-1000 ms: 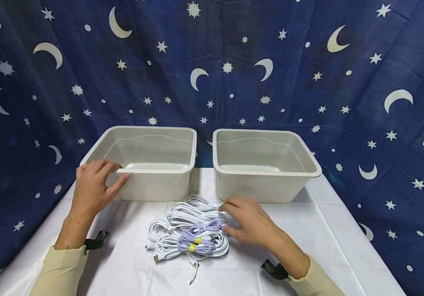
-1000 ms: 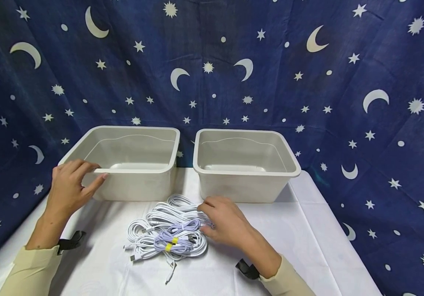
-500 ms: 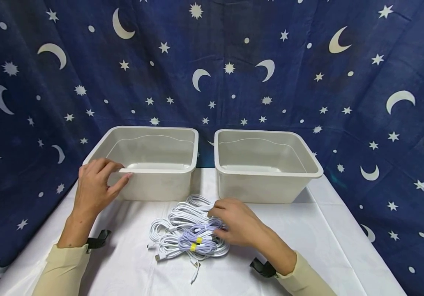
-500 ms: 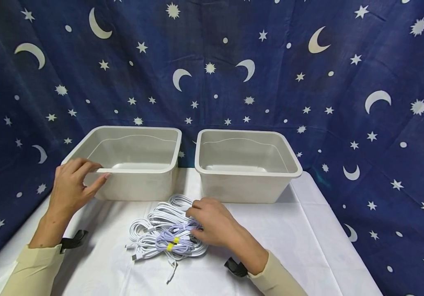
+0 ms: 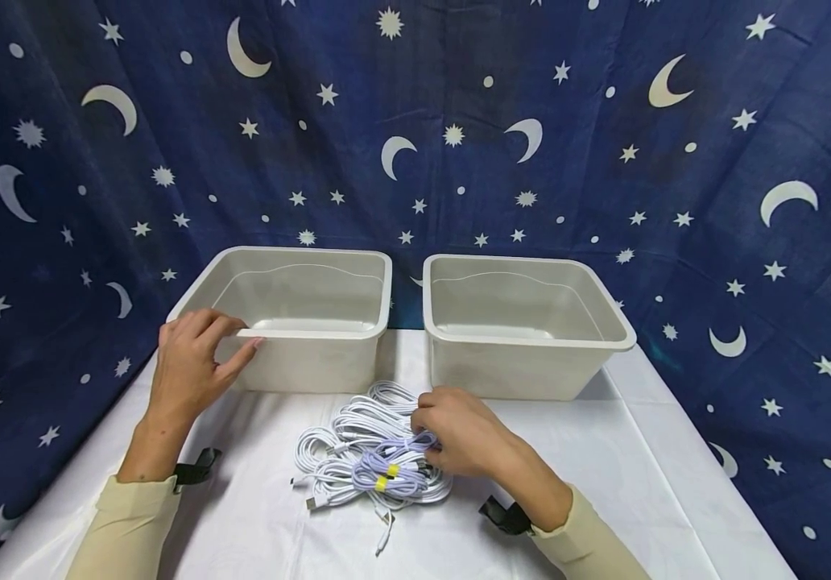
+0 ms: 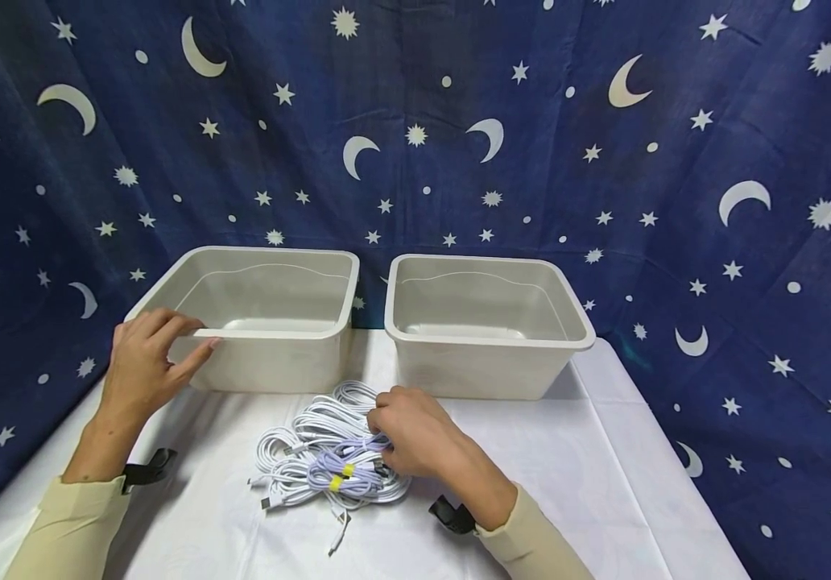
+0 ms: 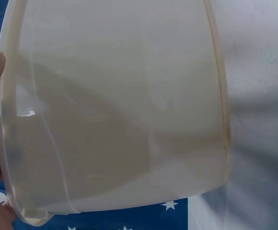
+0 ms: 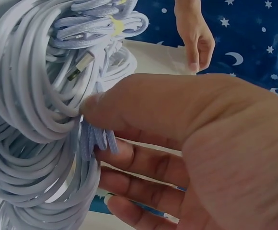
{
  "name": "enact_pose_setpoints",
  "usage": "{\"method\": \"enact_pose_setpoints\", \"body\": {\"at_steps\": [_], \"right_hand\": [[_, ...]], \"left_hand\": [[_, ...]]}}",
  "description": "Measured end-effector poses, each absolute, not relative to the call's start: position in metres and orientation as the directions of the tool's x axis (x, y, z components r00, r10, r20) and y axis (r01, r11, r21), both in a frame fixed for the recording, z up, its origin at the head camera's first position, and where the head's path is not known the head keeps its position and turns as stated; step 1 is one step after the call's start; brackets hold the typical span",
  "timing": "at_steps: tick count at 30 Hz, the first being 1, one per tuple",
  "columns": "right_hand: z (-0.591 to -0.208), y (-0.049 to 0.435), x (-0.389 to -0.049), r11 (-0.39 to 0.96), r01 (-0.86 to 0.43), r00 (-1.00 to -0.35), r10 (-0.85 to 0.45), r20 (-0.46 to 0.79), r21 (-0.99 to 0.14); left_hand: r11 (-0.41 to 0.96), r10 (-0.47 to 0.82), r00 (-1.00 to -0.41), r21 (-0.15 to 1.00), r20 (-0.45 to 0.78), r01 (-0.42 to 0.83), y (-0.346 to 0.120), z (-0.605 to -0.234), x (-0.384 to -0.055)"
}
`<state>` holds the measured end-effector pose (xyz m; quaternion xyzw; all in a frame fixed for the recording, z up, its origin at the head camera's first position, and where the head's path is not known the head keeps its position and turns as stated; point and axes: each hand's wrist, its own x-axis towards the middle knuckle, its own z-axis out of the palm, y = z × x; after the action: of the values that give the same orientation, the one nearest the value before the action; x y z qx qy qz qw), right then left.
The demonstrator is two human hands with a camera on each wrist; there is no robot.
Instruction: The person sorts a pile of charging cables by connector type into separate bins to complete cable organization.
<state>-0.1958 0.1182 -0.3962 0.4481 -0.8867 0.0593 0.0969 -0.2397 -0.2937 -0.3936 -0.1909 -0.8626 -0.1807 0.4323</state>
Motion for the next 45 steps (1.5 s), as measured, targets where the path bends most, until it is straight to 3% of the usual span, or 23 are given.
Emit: {"method": "enact_pose_setpoints", "body": {"at_steps": [9,16,26,31,39,45], "right_hand": [[-0.391,0.116,-0.194,0.609,-0.793,-0.596,-0.765,0.246,-0.026],[-0.383,0.113,-0.192,0.61,-0.779,-0.626,-0.742,0.24,-0.144],[-0.377,0.112,-0.193,0.564,-0.799,-0.601,-0.756,0.261,-0.207],[-0.371,0.113,-0.192,0.543,-0.808,-0.59,-0.745,0.312,-0.23],[-0.363,0.111,-0.195,0.458,-0.856,-0.515,-0.723,0.461,-0.238],[-0.355,0.109,-0.196,0.447,-0.851,-0.523,-0.677,0.518,-0.276]], "left_hand": [[0.865,0.164,-0.567,0.158,0.807,0.476,-0.292,-0.392,-0.238],[0.868,0.16,-0.57,0.16,0.806,0.47,-0.292,-0.394,-0.237],[0.868,0.149,-0.578,0.174,0.802,0.464,-0.291,-0.396,-0.238],[0.87,0.153,-0.576,0.168,0.803,0.464,-0.291,-0.395,-0.238],[0.862,0.163,-0.547,0.152,0.821,0.484,-0.292,-0.397,-0.239],[0.861,0.161,-0.551,0.156,0.819,0.484,-0.292,-0.397,-0.239]]}}
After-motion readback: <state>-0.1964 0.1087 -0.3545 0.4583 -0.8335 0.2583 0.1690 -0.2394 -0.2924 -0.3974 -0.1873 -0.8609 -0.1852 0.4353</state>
